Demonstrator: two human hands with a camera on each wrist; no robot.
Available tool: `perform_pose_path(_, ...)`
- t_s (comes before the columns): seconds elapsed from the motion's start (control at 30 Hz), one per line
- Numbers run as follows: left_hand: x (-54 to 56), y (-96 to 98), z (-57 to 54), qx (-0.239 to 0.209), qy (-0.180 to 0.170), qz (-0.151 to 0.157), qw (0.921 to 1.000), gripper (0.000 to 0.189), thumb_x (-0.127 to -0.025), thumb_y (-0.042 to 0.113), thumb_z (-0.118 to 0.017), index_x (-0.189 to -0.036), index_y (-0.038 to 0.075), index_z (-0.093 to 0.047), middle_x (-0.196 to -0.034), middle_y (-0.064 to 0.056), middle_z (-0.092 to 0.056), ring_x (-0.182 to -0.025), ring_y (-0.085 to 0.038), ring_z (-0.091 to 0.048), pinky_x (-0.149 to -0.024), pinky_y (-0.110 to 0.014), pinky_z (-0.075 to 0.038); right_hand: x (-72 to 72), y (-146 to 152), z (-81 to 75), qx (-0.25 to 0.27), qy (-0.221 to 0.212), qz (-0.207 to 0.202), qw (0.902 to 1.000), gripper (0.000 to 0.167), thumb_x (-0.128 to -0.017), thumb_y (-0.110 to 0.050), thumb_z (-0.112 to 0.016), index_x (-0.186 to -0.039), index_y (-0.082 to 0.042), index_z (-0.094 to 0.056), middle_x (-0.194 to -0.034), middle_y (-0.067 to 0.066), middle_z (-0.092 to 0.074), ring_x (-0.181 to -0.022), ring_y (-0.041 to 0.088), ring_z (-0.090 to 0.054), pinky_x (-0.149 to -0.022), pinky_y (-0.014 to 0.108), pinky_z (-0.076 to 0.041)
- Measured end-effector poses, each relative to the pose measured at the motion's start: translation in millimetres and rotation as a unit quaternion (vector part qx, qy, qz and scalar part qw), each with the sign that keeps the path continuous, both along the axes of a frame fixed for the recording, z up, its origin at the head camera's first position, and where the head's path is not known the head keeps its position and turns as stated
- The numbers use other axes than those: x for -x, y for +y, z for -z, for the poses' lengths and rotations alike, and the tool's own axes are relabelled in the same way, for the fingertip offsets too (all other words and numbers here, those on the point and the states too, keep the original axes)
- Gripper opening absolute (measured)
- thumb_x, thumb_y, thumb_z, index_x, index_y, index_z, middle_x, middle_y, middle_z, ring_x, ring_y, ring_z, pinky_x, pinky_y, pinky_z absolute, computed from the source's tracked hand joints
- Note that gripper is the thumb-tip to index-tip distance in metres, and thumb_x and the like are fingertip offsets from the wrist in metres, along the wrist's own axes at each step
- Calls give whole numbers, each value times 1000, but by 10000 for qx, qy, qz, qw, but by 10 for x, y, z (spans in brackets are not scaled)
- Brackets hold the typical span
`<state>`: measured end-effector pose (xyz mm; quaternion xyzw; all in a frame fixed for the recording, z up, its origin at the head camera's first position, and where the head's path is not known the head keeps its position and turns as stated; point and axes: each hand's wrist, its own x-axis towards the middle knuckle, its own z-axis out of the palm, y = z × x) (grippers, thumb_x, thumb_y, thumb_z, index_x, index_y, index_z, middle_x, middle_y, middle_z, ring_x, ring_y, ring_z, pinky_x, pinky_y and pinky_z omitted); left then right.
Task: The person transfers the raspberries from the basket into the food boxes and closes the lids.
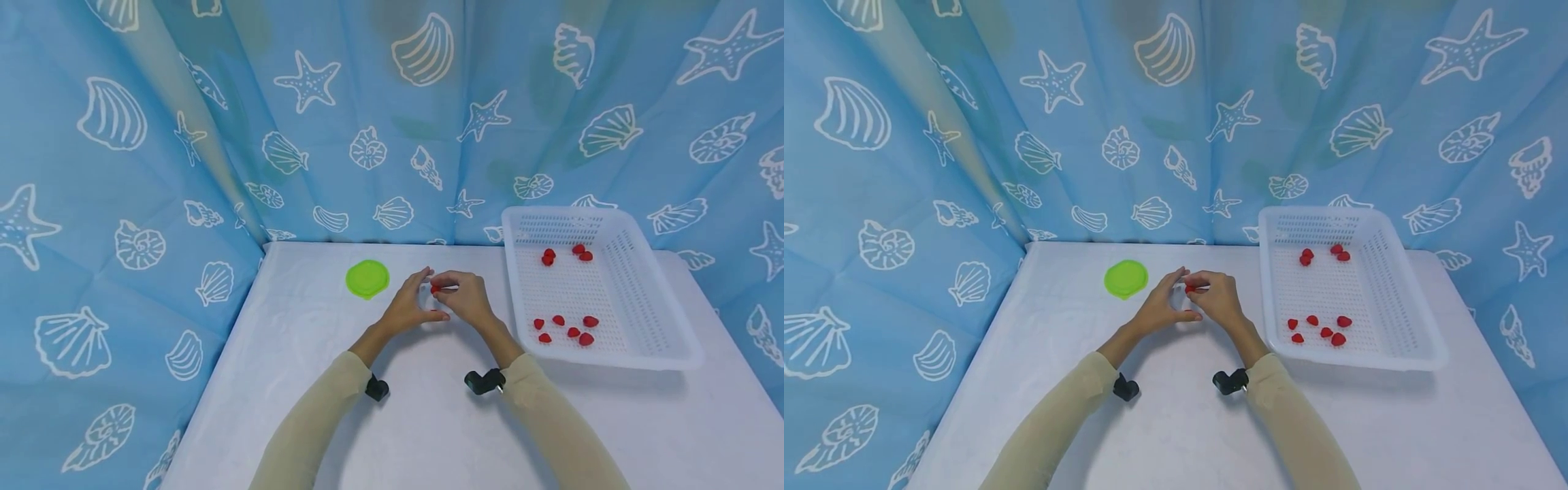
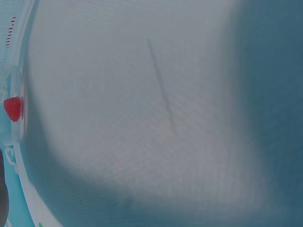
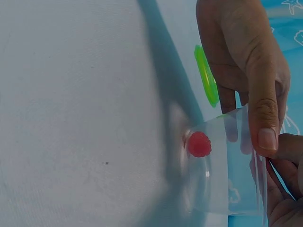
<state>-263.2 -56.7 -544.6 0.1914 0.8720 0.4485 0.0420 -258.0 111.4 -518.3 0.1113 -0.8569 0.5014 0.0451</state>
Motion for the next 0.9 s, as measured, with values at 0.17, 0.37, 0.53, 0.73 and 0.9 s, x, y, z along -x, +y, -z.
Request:
perform_pose_path(0.17,3,-5,9,-52,-35,56,10000,105,-71,45,-85,-155,25,-25,-153,8,-36,-141,-17,-31,-105,-47,-40,-7,-17,34,-2,-122,10,9999,24,-82,-1,-75,-105,-5,-73,-104,10,-72,-96,26,-70,-81,34,-56)
perform_pose_path(0.37,5,-10,-3,-121,-24,89,9999,103,-72,41,-85,-155,23,-26,-153,5,-36,-141,-18,-32,-105,-49,-39,12,-28,30,53,55,2,10000,21,-82,-1,-75,-103,-4,-73,-102,10,-72,-93,26,-70,-81,34,-56)
perform_pose_path(0.53,10,3,-19,-97,-65,66,9999,103,-73,38,-85,-155,21,-26,-153,2,-36,-142,-21,-30,-107,-52,-36,11,-10,-18,59,132,34,9999,20,-83,-2,-75,-102,-6,-74,-101,8,-72,-94,25,-70,-82,34,-56)
perform_pose_path(0.73,13,-5,-17,-45,-145,10,9999,104,-72,39,-86,-155,21,-26,-154,-2,-34,-142,-23,-30,-107,-53,-35,-4,10,-169,385,145,77,9991,19,-83,-2,-75,-102,-6,-74,-99,7,-73,-93,24,-71,-70,30,-58)
perform_pose_path(0.9,6,5,-8,-30,-151,-57,9999,104,-72,40,-86,-155,21,-26,-152,0,-36,-140,-23,-34,-105,-52,-38,-13,58,-323,317,351,73,9989,19,-85,-3,-74,-103,-7,-74,-99,6,-72,-96,24,-70,-79,30,-56)
